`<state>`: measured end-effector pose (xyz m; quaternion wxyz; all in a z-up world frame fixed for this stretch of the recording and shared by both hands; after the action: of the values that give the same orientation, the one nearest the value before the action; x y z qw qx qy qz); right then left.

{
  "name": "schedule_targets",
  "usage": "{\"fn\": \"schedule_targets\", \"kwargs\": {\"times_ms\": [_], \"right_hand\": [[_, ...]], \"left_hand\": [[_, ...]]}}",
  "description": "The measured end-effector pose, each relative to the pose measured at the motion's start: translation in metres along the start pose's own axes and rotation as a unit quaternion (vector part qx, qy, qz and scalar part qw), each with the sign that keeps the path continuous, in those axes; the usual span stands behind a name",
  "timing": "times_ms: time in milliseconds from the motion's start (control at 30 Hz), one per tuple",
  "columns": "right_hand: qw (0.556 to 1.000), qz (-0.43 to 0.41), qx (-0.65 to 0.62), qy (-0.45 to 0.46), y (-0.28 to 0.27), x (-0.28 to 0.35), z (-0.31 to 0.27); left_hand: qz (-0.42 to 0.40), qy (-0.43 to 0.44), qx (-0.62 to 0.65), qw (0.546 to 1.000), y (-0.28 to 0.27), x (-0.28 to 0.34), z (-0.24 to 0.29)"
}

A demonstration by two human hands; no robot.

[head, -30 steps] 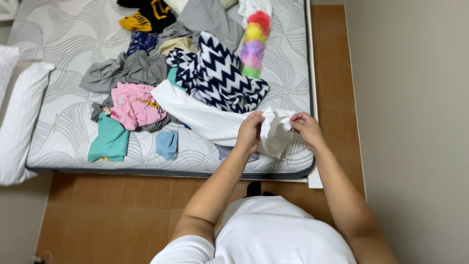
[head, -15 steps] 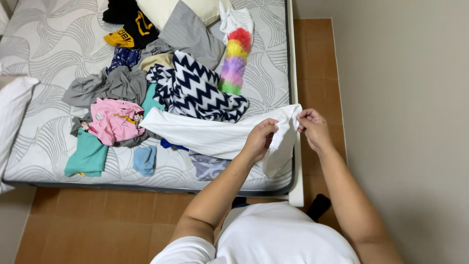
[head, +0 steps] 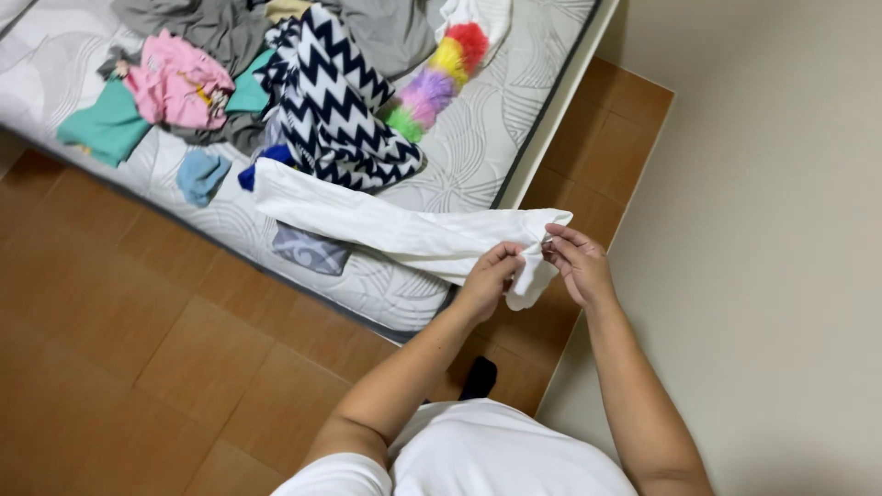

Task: The person puts a pillow into a white striped pillowcase on a bed, smoothing the fabric and tucking the edges. They then pick up a second pillow and a white pillowcase, insert the pillow into the case, and adjust the fit.

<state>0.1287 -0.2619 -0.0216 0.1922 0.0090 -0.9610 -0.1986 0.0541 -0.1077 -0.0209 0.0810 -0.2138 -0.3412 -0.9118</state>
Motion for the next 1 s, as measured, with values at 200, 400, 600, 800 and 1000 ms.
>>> {"fn": "schedule_targets", "kwargs": {"times_ms": [200,400,600,800,1000], "right_hand": [[0.998,-0.058,0.009,0.016,0.006,0.007,-0.013],[0.996,-0.08,0.026,0.037,0.011,-0.007,-0.042],[0.992,-0.123,0.026,0.012,0.043,-0.047,-0.085],[0.989,-0.146,0.026,-0.027,0.062,-0.146,-0.136],[0.991,-0.124,0.037,-0.045,0.08,-0.285,-0.194]], "left_hand": [[0.083,0.091,-0.047,0.991,-0.002,-0.03,0.026],[0.119,0.122,-0.004,0.985,0.015,-0.041,0.06],[0.106,0.139,-0.006,0.985,0.032,-0.091,0.07],[0.111,0.187,-0.016,0.976,0.072,-0.187,0.114],[0.052,0.177,-0.014,0.983,0.106,-0.338,0.147]]}}
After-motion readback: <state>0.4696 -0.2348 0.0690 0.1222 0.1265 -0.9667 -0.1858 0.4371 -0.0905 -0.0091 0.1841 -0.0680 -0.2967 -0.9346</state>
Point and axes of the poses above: each hand's wrist, its own x-axis away from the middle knuckle, its own y-axis out of the palm, z = x × y, the point moved 8 cm from there along -x, towards the middle knuckle, and after that the axes turned 13 degrees about z, right-handed, at the moved point
